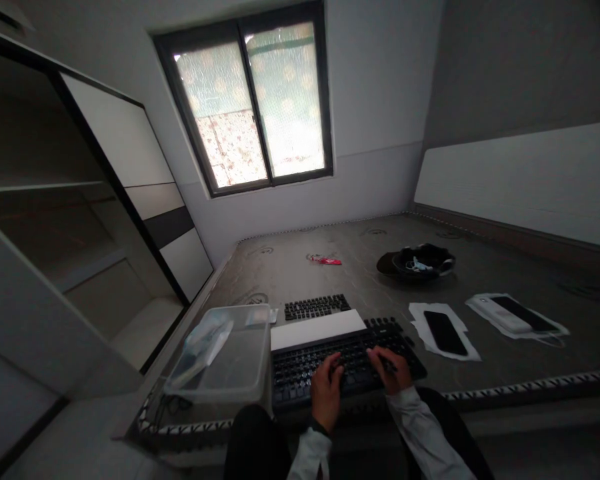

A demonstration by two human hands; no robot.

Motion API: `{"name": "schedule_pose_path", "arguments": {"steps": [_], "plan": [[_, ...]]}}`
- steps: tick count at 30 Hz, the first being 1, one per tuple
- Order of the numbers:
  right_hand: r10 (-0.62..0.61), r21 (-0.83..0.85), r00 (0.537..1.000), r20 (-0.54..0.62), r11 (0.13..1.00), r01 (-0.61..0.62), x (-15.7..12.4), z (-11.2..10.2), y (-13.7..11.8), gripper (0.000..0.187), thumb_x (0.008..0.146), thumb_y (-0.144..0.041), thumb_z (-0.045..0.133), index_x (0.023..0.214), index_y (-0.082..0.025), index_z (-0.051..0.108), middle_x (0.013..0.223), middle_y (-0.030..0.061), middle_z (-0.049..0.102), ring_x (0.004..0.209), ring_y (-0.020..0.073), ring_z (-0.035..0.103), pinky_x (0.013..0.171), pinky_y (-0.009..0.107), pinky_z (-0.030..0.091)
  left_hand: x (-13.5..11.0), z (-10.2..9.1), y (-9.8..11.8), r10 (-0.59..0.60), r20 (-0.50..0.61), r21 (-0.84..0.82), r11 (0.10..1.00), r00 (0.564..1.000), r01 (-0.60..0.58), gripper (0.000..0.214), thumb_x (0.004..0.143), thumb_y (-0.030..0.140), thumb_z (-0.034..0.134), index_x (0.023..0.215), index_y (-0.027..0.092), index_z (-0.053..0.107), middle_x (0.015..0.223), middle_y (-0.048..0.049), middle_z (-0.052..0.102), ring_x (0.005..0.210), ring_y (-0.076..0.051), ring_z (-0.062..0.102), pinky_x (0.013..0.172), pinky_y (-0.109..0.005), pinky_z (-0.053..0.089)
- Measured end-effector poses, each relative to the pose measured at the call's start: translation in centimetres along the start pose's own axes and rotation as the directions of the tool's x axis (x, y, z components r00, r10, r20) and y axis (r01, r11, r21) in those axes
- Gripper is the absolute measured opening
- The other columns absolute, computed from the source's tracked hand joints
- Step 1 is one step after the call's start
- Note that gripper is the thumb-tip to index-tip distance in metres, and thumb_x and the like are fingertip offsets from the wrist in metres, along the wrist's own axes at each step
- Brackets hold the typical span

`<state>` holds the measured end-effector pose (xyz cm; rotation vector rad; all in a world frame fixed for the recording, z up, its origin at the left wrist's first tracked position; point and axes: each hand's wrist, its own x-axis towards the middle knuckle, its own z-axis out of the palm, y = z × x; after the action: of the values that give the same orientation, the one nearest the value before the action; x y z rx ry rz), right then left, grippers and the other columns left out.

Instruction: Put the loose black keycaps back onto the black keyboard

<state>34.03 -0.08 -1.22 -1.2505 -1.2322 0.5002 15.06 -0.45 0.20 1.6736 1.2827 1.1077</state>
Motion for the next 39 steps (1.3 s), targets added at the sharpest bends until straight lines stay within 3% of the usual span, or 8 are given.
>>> {"name": "schedule_pose_path", "arguments": {"steps": [2, 4, 7, 11, 18, 23, 32, 39], "plan": [[-0.119, -0.193, 0.981, 0.153, 0.970, 0.148, -0.3, -0.1, -0.4, 0.026, 0.080, -0.042, 0.062, 0.063, -0.023, 0.067, 0.063, 0.0023, 0.065, 0.059, 0.0185, 0.055, 0.062, 0.030, 0.041, 0.1, -0.2, 0.0, -0.017, 0.011, -0.094, 0.995, 1.000, 0.018, 0.027, 0.085, 0.035, 0.053, 0.105, 0.021, 0.064, 0.098, -0.0051, 0.070, 0.094, -0.020, 0.064, 0.085, -0.032, 0.047], [-0.158, -0.291, 0.951, 0.266, 0.927, 0.236, -0.5, 0.3, -0.5, 0.020, 0.083, -0.040, 0.060, 0.080, -0.025, 0.073, 0.066, 0.0025, 0.066, 0.061, 0.0191, 0.057, 0.062, 0.030, 0.042, 0.2, -0.3, 0.0, -0.022, 0.019, -0.190, 0.981, 1.000, 0.025, 0.022, 0.084, 0.034, 0.055, 0.098, 0.019, 0.063, 0.093, -0.0046, 0.071, 0.091, -0.019, 0.065, 0.082, -0.030, 0.048], [-0.172, -0.343, 0.924, 0.341, 0.892, 0.293, -1.0, 1.3, -0.3, 0.022, 0.084, -0.040, 0.060, 0.097, -0.028, 0.074, 0.064, 0.0022, 0.065, 0.061, 0.0191, 0.056, 0.061, 0.030, 0.042, 0.2, -0.4, -0.2, -0.020, 0.041, -0.269, 0.963, 0.999, 0.031, 0.021, 0.084, 0.035, 0.057, 0.095, 0.017, 0.062, 0.092, -0.0054, 0.070, 0.090, -0.019, 0.065, 0.081, -0.029, 0.048], [-0.207, -0.330, 0.890, 0.406, 0.875, 0.354, -1.2, 2.1, 0.4, 0.024, 0.083, -0.035, 0.062, 0.104, -0.030, 0.073, 0.069, 0.0030, 0.068, 0.062, 0.0190, 0.057, 0.062, 0.030, 0.043, 0.2, -0.4, -0.3, -0.020, 0.082, -0.312, 0.949, 0.996, 0.045, 0.024, 0.084, 0.036, 0.058, 0.096, 0.017, 0.062, 0.094, -0.0067, 0.072, 0.090, -0.020, 0.066, 0.081, -0.029, 0.048], [-0.226, -0.255, 0.894, 0.386, 0.906, 0.339, -0.8, 1.9, 0.9, 0.022, 0.079, -0.029, 0.065, 0.099, -0.030, 0.074, 0.086, 0.0026, 0.075, 0.065, 0.0193, 0.062, 0.065, 0.032, 0.046, -0.1, -0.3, 0.2, -0.021, 0.087, -0.393, 0.918, 0.996, 0.054, 0.023, 0.086, 0.035, 0.056, 0.101, 0.017, 0.057, 0.082, -0.0036, 0.073, 0.084, -0.018, 0.068, 0.082, -0.030, 0.048], [-0.263, -0.223, 0.883, 0.388, 0.903, 0.367, -0.6, 1.8, 1.2, 0.022, 0.077, -0.027, 0.064, 0.097, -0.028, 0.074, 0.094, 0.0026, 0.075, 0.075, 0.0219, 0.069, 0.070, 0.033, 0.048, -0.1, -0.2, 0.1, -0.049, 0.075, -0.398, 0.914, 0.996, 0.075, 0.030, 0.087, 0.041, 0.056, 0.105, 0.017, 0.057, 0.077, -0.0022, 0.070, 0.074, -0.015, 0.066, 0.067, -0.025, 0.048], [-0.251, -0.244, 0.899, 0.360, 0.904, 0.350, -0.7, 1.4, 1.6, 0.024, 0.075, -0.022, 0.062, 0.095, -0.028, 0.074, 0.092, 0.0023, 0.075, 0.080, 0.0236, 0.070, 0.076, 0.037, 0.050, 0.0, 0.1, -0.9, -0.014, 0.101, -0.400, 0.915, 0.995, 0.054, 0.030, 0.084, 0.040, 0.058, 0.101, 0.017, 0.065, 0.097, -0.0067, 0.069, 0.089, -0.019, 0.064, 0.069, -0.026, 0.052], [-0.248, -0.214, 0.904, 0.347, 0.918, 0.334, -0.8, 1.3, 1.7, 0.022, 0.075, -0.024, 0.065, 0.094, -0.029, 0.075, 0.092, 0.0025, 0.076, 0.079, 0.0236, 0.070, 0.076, 0.038, 0.052, 0.0, 0.0, -0.6, -0.033, 0.087, -0.360, 0.931, 0.996, 0.063, 0.026, 0.081, 0.035, 0.062, 0.099, 0.017, 0.065, 0.094, -0.0055, 0.069, 0.083, -0.018, 0.065, 0.068, -0.026, 0.051]]}}
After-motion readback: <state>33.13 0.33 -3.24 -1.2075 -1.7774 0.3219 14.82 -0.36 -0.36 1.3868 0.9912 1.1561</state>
